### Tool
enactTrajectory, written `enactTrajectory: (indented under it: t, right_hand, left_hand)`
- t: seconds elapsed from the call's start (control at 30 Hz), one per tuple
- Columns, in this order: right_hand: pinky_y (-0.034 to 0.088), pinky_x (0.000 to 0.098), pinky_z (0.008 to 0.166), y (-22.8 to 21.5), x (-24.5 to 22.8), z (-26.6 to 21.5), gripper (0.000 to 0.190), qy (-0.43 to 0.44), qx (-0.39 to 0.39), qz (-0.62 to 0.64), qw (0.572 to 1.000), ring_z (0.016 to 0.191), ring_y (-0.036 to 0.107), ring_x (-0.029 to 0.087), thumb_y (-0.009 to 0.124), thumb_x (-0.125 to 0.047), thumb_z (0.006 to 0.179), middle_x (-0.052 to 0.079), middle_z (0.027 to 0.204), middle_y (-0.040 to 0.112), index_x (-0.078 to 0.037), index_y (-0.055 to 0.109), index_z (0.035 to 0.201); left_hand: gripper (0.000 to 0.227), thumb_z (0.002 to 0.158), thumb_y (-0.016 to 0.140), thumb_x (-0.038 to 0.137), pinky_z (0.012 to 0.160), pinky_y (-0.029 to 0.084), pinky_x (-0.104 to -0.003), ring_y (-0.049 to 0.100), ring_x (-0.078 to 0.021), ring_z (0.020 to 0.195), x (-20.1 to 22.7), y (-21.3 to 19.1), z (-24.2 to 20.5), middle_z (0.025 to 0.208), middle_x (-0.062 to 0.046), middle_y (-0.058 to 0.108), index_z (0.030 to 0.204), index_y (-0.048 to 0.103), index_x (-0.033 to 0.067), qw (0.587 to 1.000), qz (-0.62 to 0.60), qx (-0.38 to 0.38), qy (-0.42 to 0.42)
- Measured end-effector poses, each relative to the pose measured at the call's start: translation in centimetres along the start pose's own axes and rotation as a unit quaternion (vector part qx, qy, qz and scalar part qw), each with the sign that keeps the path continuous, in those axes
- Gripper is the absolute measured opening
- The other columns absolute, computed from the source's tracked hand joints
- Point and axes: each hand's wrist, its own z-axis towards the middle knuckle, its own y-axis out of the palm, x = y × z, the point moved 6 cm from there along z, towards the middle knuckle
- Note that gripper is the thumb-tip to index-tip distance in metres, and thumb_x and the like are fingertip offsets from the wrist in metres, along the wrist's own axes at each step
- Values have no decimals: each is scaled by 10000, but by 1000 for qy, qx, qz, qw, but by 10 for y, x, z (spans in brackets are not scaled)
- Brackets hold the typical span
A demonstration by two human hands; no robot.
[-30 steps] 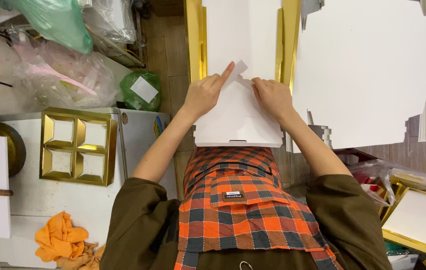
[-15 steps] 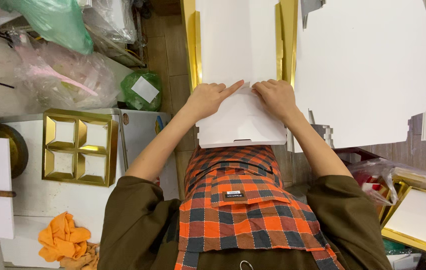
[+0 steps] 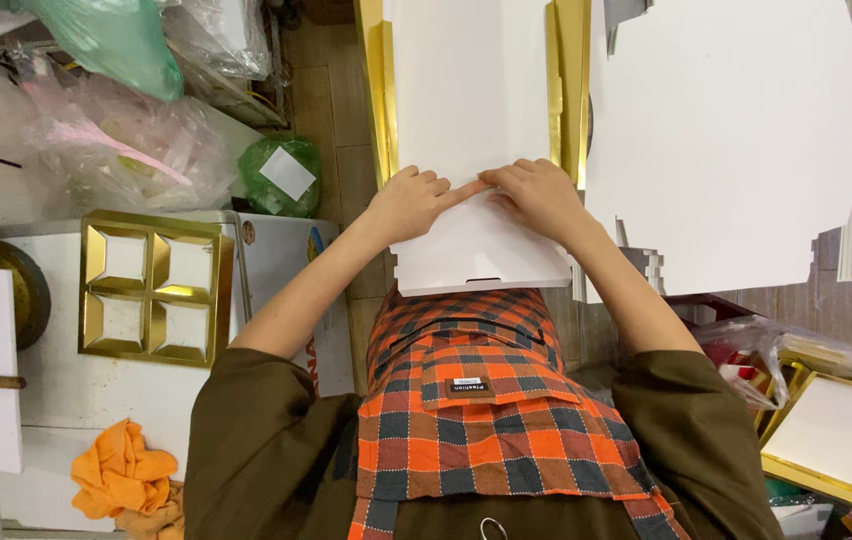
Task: The person assembles a gold-colored frame by attaching strips to a white board. They fold the strips over the edges and press them down to secure the frame. The person then places a gold tray with four compartments into the frame.
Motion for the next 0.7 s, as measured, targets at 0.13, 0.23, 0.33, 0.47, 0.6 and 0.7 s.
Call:
enactTrajectory:
  t: [0.13,0.23,0.33,0.47,0.6,0.7]
  right_hand:
    - [509,421,706,17,7,3,75,29,-26,15,999,802,687,270,708,-148,944,61,850,729,-98,706,999]
    - [514,412,707,21,11,-3,67,37,-26,14,999,804,690,263,706,-146,937,58,830,717,-104,708,990]
    - [523,401,689,23,13,-3,63,36,-34,15,999,796,688,264,719,-159,944,57,817,710,-105,709,977]
    - [533,394,677,20,14,-3,79,31,-28,25,999,792,682,267,726,-156,951,63,857,716,-96,708,999]
    - [537,389,704,15,15,-6,80,29,-43,34,998,817,686,258,722,-148,955,63,853,709,-84,699,996]
    - [536,392,784,9,10,-3,69,27,-78,8,997,853,690,257,731,-144,950,57,875,724,-92,712,992]
  left_hand:
    - [309,927,702,88,973,500,-413,634,-234,1071,-5,-18,-34,1117,-49,659,1206,593,167,975,-56,215,-10]
    - [221,871,739,92,1169,456,-454,551,-307,1355,-25,-21,-90,1388,-133,584,939,531,121,952,-90,281,-82]
    - [249,751,703,132,1198,351,-539,390,-413,1445,-26,-4,-132,1513,-217,472,949,560,85,981,-86,168,-32]
    - [289,792,757,197,1231,300,-565,273,-387,1536,-27,30,-133,1616,-196,381,951,541,89,988,-37,146,-16]
    - [368,801,814,216,1181,453,-525,370,-362,1498,-19,33,-112,1566,-101,461,904,484,90,975,-18,220,27]
    - [308,799,805,101,1064,573,-396,505,-339,1432,-17,16,-107,1480,-60,555,939,531,119,967,-19,252,20]
